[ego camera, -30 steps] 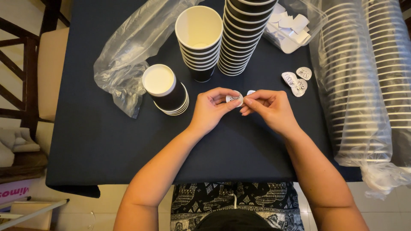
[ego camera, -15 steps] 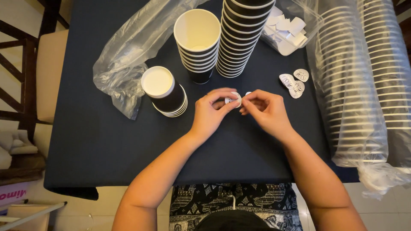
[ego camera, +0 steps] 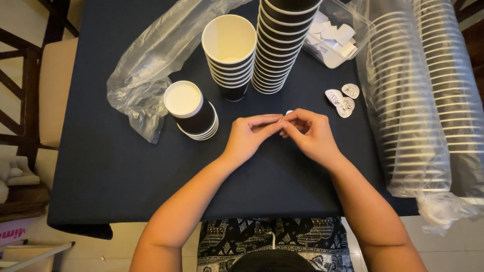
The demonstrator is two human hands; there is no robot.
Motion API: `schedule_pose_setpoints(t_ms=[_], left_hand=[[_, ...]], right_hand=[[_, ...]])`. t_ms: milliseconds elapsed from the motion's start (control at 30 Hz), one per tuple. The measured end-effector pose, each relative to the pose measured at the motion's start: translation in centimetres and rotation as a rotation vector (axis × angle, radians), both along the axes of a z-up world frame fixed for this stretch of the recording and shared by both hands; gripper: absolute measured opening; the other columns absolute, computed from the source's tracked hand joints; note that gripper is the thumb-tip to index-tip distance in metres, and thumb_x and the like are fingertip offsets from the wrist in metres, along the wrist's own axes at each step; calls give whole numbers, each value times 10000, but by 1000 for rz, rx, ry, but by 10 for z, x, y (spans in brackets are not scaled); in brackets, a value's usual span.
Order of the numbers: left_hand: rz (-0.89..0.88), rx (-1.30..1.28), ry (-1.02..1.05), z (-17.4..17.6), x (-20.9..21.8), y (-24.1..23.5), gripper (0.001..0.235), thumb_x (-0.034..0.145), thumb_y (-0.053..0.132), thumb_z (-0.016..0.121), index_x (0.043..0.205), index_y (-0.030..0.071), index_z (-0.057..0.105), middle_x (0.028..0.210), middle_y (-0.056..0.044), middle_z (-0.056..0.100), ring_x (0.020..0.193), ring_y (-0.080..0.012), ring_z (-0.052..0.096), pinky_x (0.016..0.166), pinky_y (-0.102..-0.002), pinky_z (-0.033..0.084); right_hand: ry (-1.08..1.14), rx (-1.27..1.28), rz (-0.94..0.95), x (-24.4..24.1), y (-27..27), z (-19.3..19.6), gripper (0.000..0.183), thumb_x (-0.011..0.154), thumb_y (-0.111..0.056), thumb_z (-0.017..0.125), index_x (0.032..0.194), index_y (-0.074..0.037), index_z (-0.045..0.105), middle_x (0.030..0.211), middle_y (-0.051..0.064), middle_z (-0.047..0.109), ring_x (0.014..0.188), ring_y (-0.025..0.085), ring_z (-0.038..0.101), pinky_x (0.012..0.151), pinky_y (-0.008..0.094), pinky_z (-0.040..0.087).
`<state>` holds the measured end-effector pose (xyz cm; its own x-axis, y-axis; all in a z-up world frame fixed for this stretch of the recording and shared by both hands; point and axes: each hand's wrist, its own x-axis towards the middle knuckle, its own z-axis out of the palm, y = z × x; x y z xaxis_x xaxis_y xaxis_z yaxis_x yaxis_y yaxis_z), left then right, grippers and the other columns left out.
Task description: Peeling circular logo stickers and applying them to the sides of black and white striped paper cups.
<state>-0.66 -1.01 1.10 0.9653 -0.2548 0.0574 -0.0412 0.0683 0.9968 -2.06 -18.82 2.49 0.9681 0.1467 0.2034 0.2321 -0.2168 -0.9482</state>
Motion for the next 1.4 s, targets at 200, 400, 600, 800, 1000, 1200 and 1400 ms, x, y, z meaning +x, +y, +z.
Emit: schedule_pose_setpoints(t_ms=[200,400,600,800,1000,1200,1400], left_hand=[[29,9,-20,-8,5,5,138,942,165,753,1042,81,798,1092,-104,786,995,-190,753,853,-291,618],[270,32,-156,-15,14,9,130,986,129,696,1040,33,765,1074,-131,768,960,-179,732,816,-298,611],[218,-204,21,-22,14,5,171,1011,85,644,1120,-26,713,877,-237,766,778,-194,770,763,-273,635],[244,-189,-4,-1,5,3,224,902,-13,761,1122,15,738,1062,-204,765,946,-196,760,879,-298,632],[227,-254,28,-1,2,0,324,860,-6,807,1167,-5,703,1097,-237,733,989,-241,753,911,-321,624],[223,-250,32,6,0,2,334,852,-37,801,1167,-27,691,1099,-240,716,1008,-262,747,928,-326,617],[236,-266,-60,-3,0,-2,339,832,-40,820,1142,-46,682,1096,-234,722,1004,-271,744,907,-332,625]], right_hand=[[49,59,-21,0,0,-1,57,947,49,676,969,67,726,720,175,699,693,207,743,681,326,640],[-4,4,-199,17,-25,-29,42,986,20,654,978,12,695,729,132,686,693,182,707,673,311,610],[-77,281,-562,46,-67,-32,70,1066,-38,643,1091,16,680,899,157,695,715,153,705,622,236,634],[-43,403,-716,74,-94,-38,78,1028,-92,699,1048,-16,702,858,130,723,651,119,704,557,193,617],[-45,452,-824,105,-113,-37,99,973,-132,768,1000,-42,738,806,124,739,596,115,707,502,192,622],[-52,388,-862,140,-121,-56,171,963,-193,801,933,-42,726,752,112,732,543,101,685,457,195,614],[-142,269,-752,116,-93,-52,159,1049,-75,581,1109,-14,715,830,133,718,610,104,660,508,180,582]])
